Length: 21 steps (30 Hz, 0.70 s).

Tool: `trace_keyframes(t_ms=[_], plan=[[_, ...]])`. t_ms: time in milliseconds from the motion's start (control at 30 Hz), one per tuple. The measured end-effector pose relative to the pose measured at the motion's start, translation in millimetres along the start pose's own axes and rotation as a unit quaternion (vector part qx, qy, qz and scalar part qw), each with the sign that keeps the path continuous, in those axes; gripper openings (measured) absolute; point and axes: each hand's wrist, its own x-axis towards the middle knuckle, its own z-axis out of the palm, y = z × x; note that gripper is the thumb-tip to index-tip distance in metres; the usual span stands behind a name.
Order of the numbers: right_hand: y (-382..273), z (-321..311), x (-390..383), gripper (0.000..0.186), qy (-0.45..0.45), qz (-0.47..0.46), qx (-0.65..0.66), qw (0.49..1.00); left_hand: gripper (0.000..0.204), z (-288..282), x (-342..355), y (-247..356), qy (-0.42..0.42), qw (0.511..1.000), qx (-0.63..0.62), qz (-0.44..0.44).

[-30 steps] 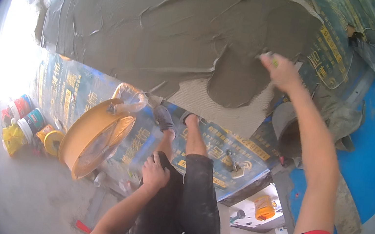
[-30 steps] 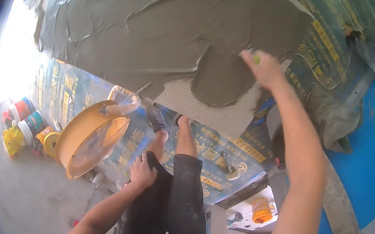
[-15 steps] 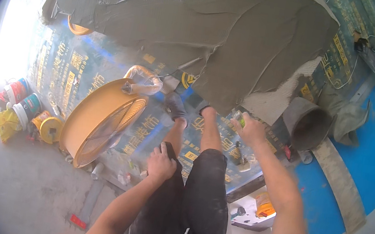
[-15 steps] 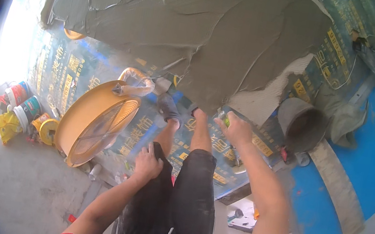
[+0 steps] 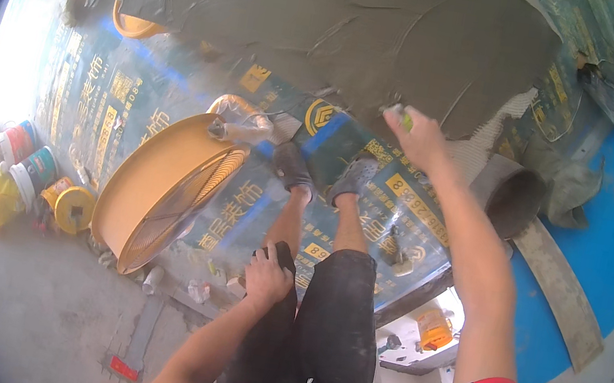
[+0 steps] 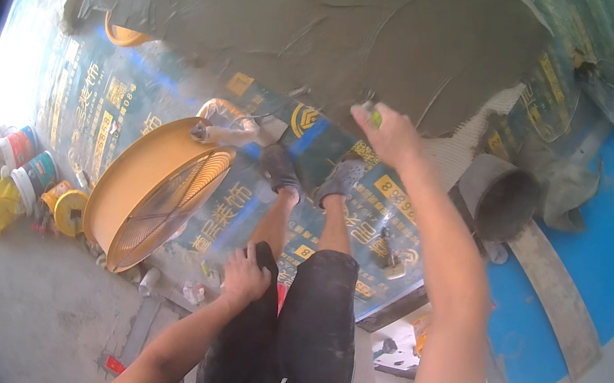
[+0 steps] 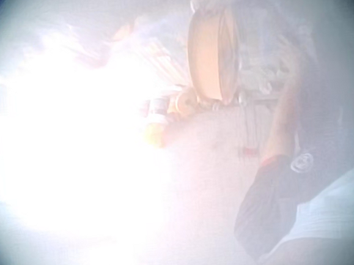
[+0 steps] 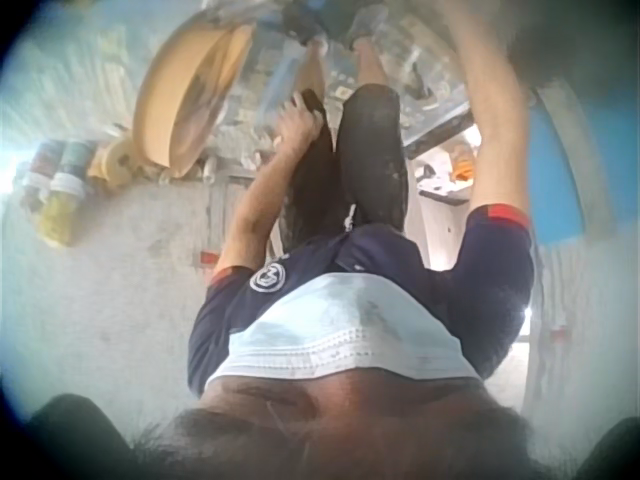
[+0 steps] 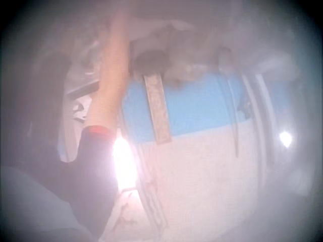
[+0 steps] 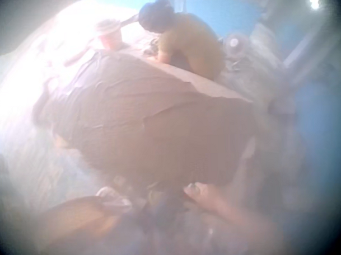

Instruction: The person applies mortar or adhesive to the back of a large tile using a notched trowel, spreading the material across the surface in several strokes.

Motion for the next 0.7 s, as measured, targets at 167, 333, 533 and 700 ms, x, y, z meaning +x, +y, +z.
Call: trace_keyframes(t_ms=[167,333,533,700], plan=[[0,57,-57,0.080,-0.082,0.002,-0.056,0.995,0.072,38,12,-24,0.001,0.998,-0.055,0.000],[41,70,-114,0.080,-0.036,0.022,-0.004,0.999,0.073,33,17,-19,0.022,0.997,-0.077,0.019],[95,45,-134,0.062,0.159,0.237,0.187,0.940,0.075,30,21,-28,0.013,0.998,-0.036,0.048],[109,81,-116,0.075,0.265,0.295,0.201,0.896,0.074,27,28,-26,0.010,0.998,-0.009,0.066]])
